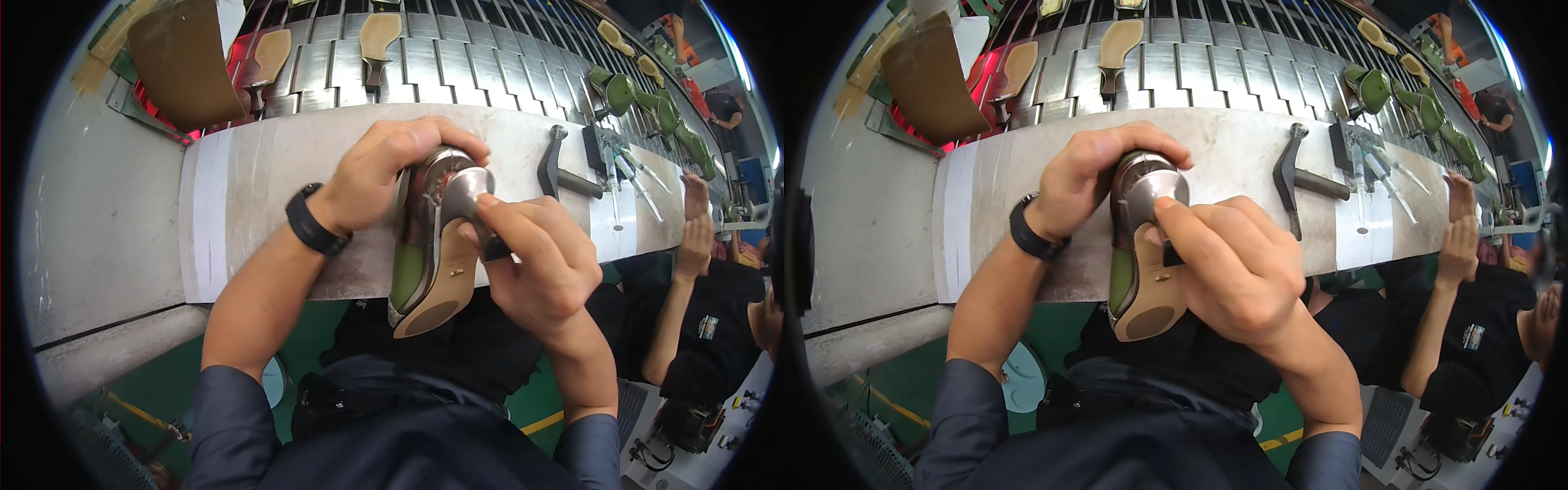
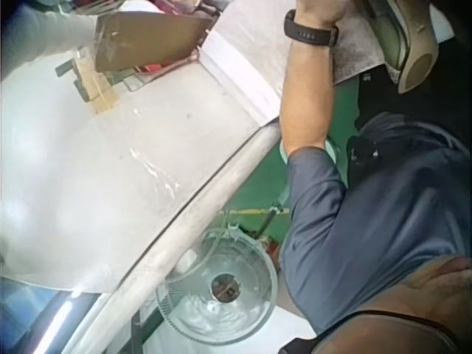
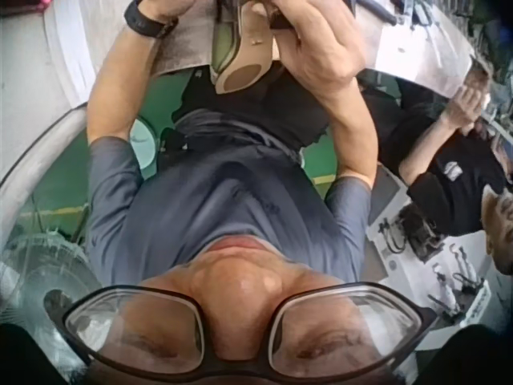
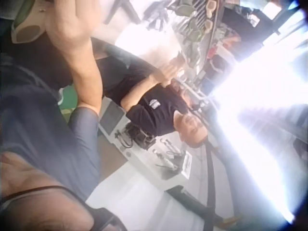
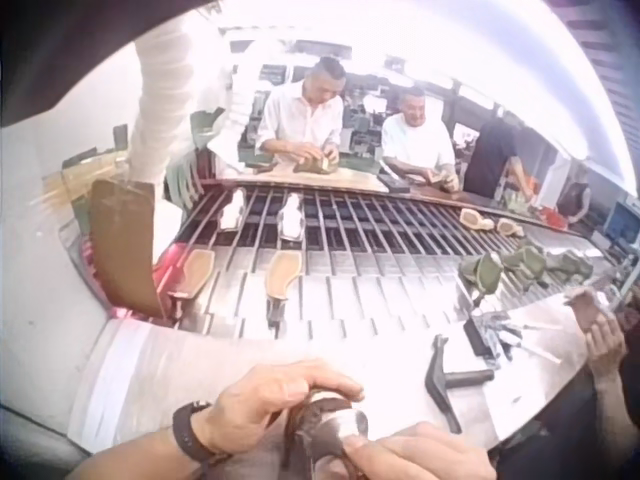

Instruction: The person assembles heeled shoes by taking shoe lasts and soles from a conveyor belt, attaching and pressing the soles onto the shoe uppers by hand, and tapping along the edges with a hammer.

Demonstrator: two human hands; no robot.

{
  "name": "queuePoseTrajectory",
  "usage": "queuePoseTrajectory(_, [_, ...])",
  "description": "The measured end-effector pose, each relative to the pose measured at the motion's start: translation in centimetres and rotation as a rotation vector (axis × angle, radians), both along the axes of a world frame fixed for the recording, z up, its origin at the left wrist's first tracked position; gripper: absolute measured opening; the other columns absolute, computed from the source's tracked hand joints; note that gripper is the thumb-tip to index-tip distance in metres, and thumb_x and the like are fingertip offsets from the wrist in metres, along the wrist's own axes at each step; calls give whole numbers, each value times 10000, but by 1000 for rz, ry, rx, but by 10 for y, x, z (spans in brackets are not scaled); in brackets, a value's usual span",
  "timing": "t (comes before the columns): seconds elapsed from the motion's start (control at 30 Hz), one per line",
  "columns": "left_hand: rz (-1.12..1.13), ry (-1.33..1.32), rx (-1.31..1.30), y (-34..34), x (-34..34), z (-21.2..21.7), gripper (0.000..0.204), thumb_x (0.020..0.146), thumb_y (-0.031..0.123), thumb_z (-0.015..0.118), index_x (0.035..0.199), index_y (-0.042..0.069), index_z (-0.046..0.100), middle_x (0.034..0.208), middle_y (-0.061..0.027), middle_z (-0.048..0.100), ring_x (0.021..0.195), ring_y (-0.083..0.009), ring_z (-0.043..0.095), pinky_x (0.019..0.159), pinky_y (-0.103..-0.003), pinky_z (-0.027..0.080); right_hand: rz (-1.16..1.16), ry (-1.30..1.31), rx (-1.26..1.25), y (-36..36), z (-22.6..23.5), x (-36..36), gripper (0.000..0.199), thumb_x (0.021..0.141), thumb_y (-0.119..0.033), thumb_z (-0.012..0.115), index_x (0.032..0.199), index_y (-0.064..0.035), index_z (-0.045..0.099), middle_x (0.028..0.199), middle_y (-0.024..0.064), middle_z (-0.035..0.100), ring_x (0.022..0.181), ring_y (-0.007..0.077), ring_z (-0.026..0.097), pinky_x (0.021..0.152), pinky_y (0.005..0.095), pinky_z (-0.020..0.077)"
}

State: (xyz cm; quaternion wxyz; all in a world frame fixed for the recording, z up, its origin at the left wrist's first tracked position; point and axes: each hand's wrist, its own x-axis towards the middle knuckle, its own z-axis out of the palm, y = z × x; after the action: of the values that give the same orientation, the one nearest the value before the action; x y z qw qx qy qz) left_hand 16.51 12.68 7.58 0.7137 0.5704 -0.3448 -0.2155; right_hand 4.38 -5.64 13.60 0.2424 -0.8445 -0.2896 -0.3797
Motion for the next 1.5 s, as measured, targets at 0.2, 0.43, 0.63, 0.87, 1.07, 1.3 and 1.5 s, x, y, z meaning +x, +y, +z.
queuePoseTrajectory(0.2, [-159,-232,-20,8,11,16,563,835,176,771,1343,-28,641,1272,-142,686,1204,-225,641,1092,-361,478,-89,36,54,-16,-3,-25,435,747,50,902,1135,61,707,888,157,742,698,238,683,608,316,550])
queuePoseTrajectory(0.43, [-33,-213,50,-4,-9,13,357,901,160,774,1195,-23,689,1151,-96,708,1076,-166,665,972,-305,530,-55,-11,90,-7,-11,-26,413,687,29,869,1084,54,758,796,87,665,606,208,627,525,315,506])
queuePoseTrajectory(0.63, [93,-194,64,-9,-16,7,893,1115,631,149,1090,-59,716,1099,-175,708,1040,-242,679,946,-366,541,-48,-58,27,-1,-12,-15,368,707,6,837,1057,69,746,782,82,646,591,198,606,513,313,494])
queuePoseTrajectory(0.87, [88,-247,-52,-14,-14,2,863,1122,616,180,1009,-47,720,1016,-184,717,958,-250,679,894,-372,540,-15,-87,25,6,-23,-5,377,677,-17,788,1037,81,735,763,74,611,603,193,597,517,314,491])
queuePoseTrajectory(1.07, [81,-273,-40,-14,-11,-1,862,1121,618,187,1014,-46,726,1003,-190,723,957,-258,684,887,-378,540,-20,-62,22,7,-26,2,395,657,-43,754,1032,78,730,779,66,615,604,188,587,510,309,478])
queuePoseTrajectory(1.3, [50,-211,-142,-11,-9,-7,714,1132,544,363,1033,-45,755,1034,-139,729,954,-201,667,874,-328,525,-46,-78,-17,9,-30,3,400,639,-78,729,1017,53,729,783,48,605,605,174,573,512,293,481])
queuePoseTrajectory(1.5, [43,-196,2,-3,-11,8,464,1077,372,514,1002,-39,717,1005,-171,729,962,-226,671,907,-368,525,-62,-62,-82,12,-20,4,341,651,-74,739,986,-5,731,776,24,588,637,169,587,556,315,505])
